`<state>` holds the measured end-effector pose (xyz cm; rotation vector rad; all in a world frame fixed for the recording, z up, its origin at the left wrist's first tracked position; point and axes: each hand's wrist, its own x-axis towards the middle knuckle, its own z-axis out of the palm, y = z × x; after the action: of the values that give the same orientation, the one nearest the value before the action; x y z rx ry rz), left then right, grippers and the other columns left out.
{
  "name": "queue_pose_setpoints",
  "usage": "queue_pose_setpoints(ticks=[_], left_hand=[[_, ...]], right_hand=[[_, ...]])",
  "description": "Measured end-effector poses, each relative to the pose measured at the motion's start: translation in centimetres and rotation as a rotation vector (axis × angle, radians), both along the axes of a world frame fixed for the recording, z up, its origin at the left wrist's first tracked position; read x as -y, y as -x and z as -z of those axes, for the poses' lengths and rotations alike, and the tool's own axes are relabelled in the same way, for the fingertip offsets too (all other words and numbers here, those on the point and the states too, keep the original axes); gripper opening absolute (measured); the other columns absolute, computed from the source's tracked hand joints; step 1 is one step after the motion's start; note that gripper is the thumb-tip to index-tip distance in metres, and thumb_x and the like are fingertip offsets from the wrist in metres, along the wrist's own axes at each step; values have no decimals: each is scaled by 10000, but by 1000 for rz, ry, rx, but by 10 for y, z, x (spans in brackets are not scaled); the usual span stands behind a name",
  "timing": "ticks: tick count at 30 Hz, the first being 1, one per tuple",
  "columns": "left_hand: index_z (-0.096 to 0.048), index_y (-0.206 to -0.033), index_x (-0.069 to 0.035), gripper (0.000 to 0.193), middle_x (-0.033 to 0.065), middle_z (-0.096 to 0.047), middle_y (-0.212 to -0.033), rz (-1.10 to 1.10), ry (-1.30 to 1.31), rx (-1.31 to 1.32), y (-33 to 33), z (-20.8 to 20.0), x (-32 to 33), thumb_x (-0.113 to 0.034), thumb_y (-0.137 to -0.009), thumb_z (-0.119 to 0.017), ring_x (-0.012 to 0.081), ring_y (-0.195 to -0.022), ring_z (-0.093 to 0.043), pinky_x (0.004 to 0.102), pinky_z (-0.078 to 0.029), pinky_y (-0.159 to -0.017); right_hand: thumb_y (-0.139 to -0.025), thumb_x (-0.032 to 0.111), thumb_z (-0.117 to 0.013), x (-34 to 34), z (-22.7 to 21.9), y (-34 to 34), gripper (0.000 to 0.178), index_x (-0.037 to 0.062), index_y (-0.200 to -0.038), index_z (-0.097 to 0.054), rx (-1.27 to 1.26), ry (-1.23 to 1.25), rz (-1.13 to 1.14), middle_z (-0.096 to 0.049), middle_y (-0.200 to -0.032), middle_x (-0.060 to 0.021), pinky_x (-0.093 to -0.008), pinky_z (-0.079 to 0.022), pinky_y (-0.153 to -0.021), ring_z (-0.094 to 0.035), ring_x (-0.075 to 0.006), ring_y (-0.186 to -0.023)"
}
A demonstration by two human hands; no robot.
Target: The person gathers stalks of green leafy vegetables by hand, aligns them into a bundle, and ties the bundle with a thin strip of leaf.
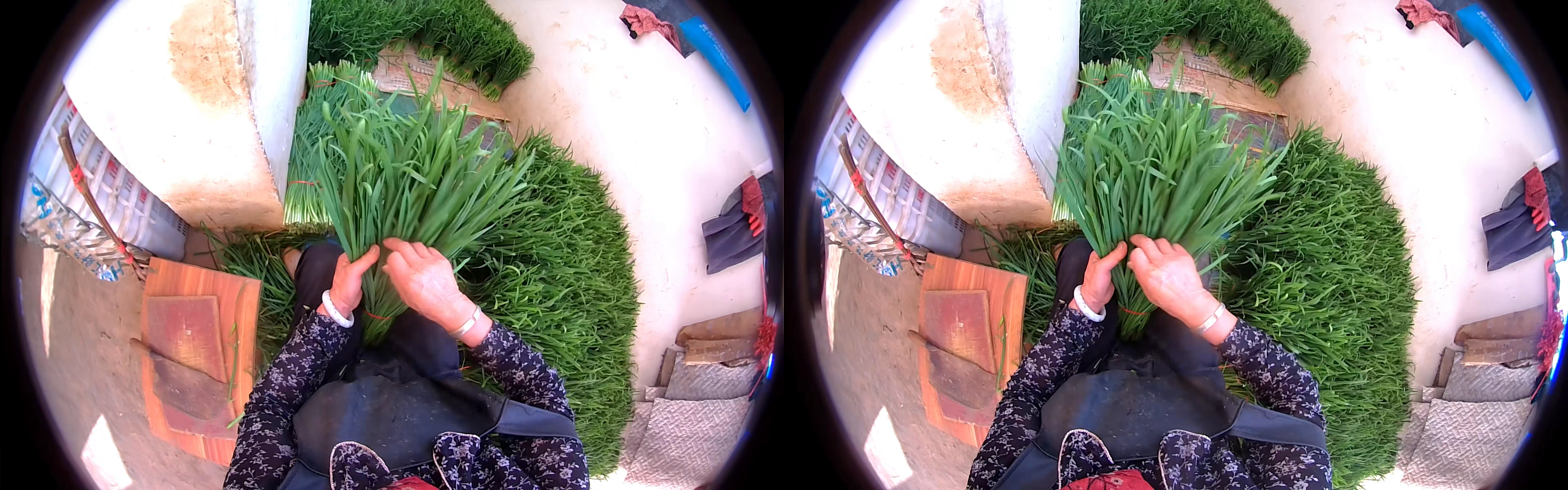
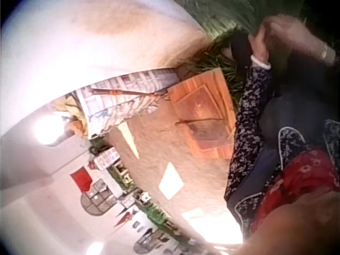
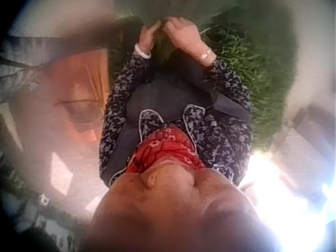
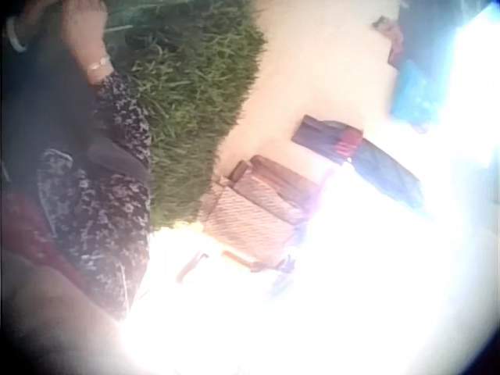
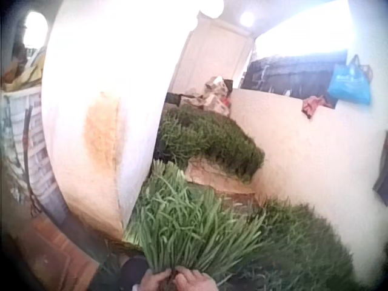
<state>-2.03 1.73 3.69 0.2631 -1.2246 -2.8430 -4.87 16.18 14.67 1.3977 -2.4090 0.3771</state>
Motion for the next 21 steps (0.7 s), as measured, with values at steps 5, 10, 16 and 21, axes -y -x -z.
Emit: queue_pose_setpoints(ticks=[5, 10, 16, 21], left_hand=[[-647, -1206, 1, 301, 61, -681, -1157, 34, -62, -10, 3, 4, 3, -160, -952, -638, 160, -1033, -632, 312, -482, -930], [-589, -1287, -19, 349, 59, -652, -1233, 57, -3, 3, 6, 12, 0, -142, -962, -614, 174, -1094, -623, 337, -479, -971], [-648, -1218, -13, 326, 46, -678, -1171, 75, 8, 12, 8, 14, 3, -156, -926, -671, 146, -1047, -620, 305, -458, -952], [-593, -1281, -20, 385, 59, -655, -1223, 25, -16, 2, 10, 18, 9, -149, -926, -671, 181, -1083, -624, 346, -482, -960]], right_hand=[[-834, 196, -671, -25, 15, -16, 194, 52, -905, -561, 34, -122, 168, -610, -1234, -128, -344, -551, -623, -646, -239, -795], [-800, 128, -666, -29, 14, -15, 172, 57, -899, -544, 21, -62, 180, -618, -1093, -120, -358, -539, -540, -650, -239, -693], [-803, 72, -591, -32, -39, 87, 121, 72, -922, -567, -267, -198, 471, -615, -903, -88, -330, -522, -462, -650, -207, -575], [-911, 224, -619, -124, -80, 147, 374, 138, -1266, -539, -250, 178, 832, -530, -1377, -146, -450, -551, -873, -650, -353, -1047]])
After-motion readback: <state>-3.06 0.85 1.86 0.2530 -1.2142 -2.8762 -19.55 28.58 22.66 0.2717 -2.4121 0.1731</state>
